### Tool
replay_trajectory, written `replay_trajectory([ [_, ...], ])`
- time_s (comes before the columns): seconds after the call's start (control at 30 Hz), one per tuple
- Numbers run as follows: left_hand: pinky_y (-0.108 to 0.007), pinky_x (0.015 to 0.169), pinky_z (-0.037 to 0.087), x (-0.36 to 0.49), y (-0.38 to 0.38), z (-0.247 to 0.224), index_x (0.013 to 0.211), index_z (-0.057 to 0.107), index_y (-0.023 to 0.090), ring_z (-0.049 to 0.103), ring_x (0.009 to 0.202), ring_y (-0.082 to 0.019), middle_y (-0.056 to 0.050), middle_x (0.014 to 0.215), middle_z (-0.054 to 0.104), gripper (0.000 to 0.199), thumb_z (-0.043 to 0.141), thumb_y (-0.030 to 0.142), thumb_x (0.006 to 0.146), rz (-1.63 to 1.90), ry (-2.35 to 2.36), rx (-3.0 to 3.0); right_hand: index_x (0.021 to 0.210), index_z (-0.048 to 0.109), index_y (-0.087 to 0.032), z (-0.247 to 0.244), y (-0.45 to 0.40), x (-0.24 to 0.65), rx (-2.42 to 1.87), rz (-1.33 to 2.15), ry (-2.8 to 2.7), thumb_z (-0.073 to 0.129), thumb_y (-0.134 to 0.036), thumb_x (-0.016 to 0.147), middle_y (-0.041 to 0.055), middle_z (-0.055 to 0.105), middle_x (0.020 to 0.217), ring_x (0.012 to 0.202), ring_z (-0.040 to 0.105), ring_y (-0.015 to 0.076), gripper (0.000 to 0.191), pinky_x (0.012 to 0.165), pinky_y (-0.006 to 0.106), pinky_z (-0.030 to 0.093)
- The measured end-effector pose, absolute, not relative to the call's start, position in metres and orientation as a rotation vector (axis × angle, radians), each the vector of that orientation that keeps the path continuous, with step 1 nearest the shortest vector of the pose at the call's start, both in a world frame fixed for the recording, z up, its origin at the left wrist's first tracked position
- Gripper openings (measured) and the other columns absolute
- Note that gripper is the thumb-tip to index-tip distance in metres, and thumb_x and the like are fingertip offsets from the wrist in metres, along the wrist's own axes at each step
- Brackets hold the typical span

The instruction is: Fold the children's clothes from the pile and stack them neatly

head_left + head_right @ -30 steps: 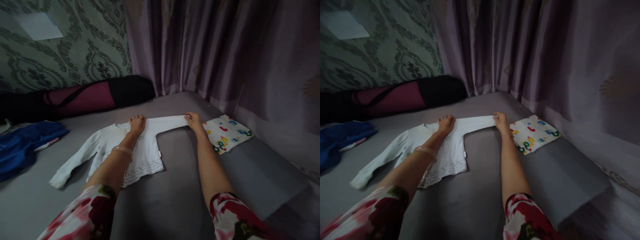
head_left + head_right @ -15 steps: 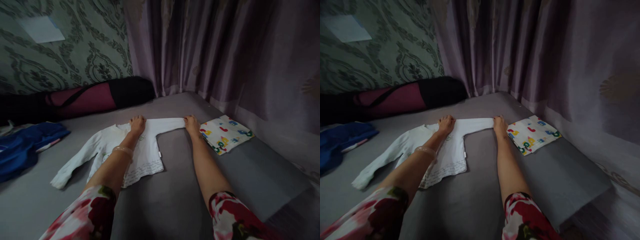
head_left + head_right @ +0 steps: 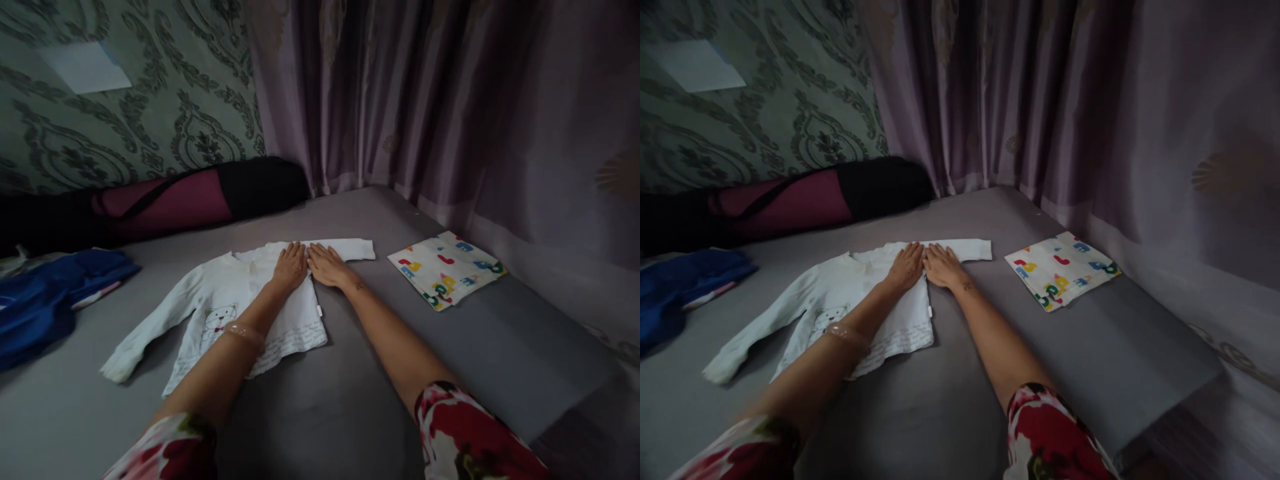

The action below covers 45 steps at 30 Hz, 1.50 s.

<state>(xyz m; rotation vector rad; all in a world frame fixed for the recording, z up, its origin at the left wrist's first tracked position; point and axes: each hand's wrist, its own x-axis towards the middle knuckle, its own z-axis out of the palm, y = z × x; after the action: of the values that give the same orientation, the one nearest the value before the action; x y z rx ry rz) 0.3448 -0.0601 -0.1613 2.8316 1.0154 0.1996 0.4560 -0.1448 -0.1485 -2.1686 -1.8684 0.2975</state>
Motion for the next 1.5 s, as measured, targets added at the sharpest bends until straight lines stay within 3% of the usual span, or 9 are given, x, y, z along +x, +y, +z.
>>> replay_trajectory([
  [0.17,-0.047,0.118,0.019,0.345,-0.059,-0.17,0.147,0.037,0.011,0.026,0.146,-0.029,-0.015,0.156,0.033,0.056,0.024,0.038,0.1,0.222,1.065,2.829,0.153,0.027,-0.013,-0.149,-0.156,0.481,-2.419,0.353,-1.686,0.019,-0.042,0.101,0.0103,0.021,0.16,0.148,0.014,0.0282,0.06,0.117,0.055,0.008],
  [0.53,-0.047,0.118,0.018,0.333,-0.054,-0.147,0.149,0.033,0.012,0.018,0.148,-0.028,-0.016,0.159,0.023,0.061,0.02,0.047,0.1,0.037,0.961,2.638,0.146,0.037,-0.006,-0.154,-0.172,0.507,-2.684,-0.012,-1.343,0.021,-0.034,0.101,0.0172,0.034,0.154,0.144,0.024,0.0277,0.056,0.115,0.049,0.015],
  [0.73,-0.033,0.114,0.03,0.252,-0.048,-0.124,0.143,0.041,0.009,0.035,0.142,-0.025,-0.018,0.154,0.035,0.059,0.04,0.043,0.094,0.279,1.031,2.47,0.142,0.043,-0.011,-0.148,-0.171,0.507,-2.705,-0.042,-1.37,0.026,-0.036,0.103,0.0189,0.041,0.148,0.137,0.035,0.0289,0.049,0.111,0.051,0.026],
  [0.87,-0.035,0.101,0.044,0.172,-0.042,-0.115,0.138,0.048,0.014,0.058,0.119,-0.025,-0.015,0.14,0.054,0.051,0.046,0.036,0.092,0.497,1.273,2.365,0.128,0.055,-0.017,-0.134,-0.176,0.507,-2.691,-0.079,-1.431,0.055,-0.038,0.096,0.0115,0.056,0.13,0.112,0.058,0.0242,0.038,0.094,0.046,0.049],
  [1.0,-0.036,0.092,0.048,0.108,-0.034,-0.114,0.127,0.056,0.011,0.063,0.108,-0.028,-0.018,0.12,0.065,0.045,0.052,0.033,0.089,0.538,1.658,2.245,0.123,0.057,-0.018,-0.117,-0.164,0.494,-2.658,-0.097,-1.523,0.06,-0.037,0.094,0.0086,0.058,0.124,0.103,0.061,0.021,0.035,0.087,0.042,0.054],
  [1.1,-0.037,0.092,0.047,0.079,-0.027,-0.121,0.129,0.054,0.009,0.062,0.111,-0.03,-0.019,0.115,0.067,0.047,0.049,0.034,0.089,0.511,1.84,2.153,0.129,0.055,-0.018,-0.112,-0.142,0.465,-2.609,-0.093,-1.625,0.057,-0.037,0.096,0.0117,0.054,0.133,0.114,0.057,0.0245,0.038,0.096,0.046,0.049],
  [1.2,-0.037,0.091,0.047,0.062,-0.022,-0.131,0.133,0.052,0.009,0.062,0.111,-0.03,-0.019,0.113,0.067,0.051,0.047,0.036,0.09,0.497,1.911,2.061,0.146,0.041,-0.015,-0.117,-0.114,0.421,-2.502,-0.018,-1.809,0.035,-0.033,0.102,0.013,0.037,0.153,0.142,0.03,0.0245,0.047,0.117,0.044,0.024],
  [1.27,-0.037,0.091,0.046,0.055,-0.02,-0.136,0.132,0.052,0.01,0.061,0.112,-0.031,-0.019,0.116,0.066,0.051,0.049,0.037,0.089,0.512,1.927,1.989,0.153,0.027,-0.01,-0.123,-0.097,0.392,-2.365,0.198,-1.98,0.025,-0.036,0.103,0.0122,0.024,0.16,0.148,0.015,0.0231,0.056,0.12,0.044,0.012],
  [1.5,-0.032,0.075,0.049,0.025,-0.017,-0.134,0.118,0.06,0.014,0.066,0.095,-0.027,-0.016,0.105,0.07,0.038,0.053,0.034,0.086,0.532,2.048,1.698,0.154,0.02,-0.005,-0.148,-0.065,0.358,-2.388,0.203,-1.885,0.017,-0.046,0.101,0.0152,0.016,0.161,0.148,0.012,0.0261,0.067,0.119,0.048,0.008],
])
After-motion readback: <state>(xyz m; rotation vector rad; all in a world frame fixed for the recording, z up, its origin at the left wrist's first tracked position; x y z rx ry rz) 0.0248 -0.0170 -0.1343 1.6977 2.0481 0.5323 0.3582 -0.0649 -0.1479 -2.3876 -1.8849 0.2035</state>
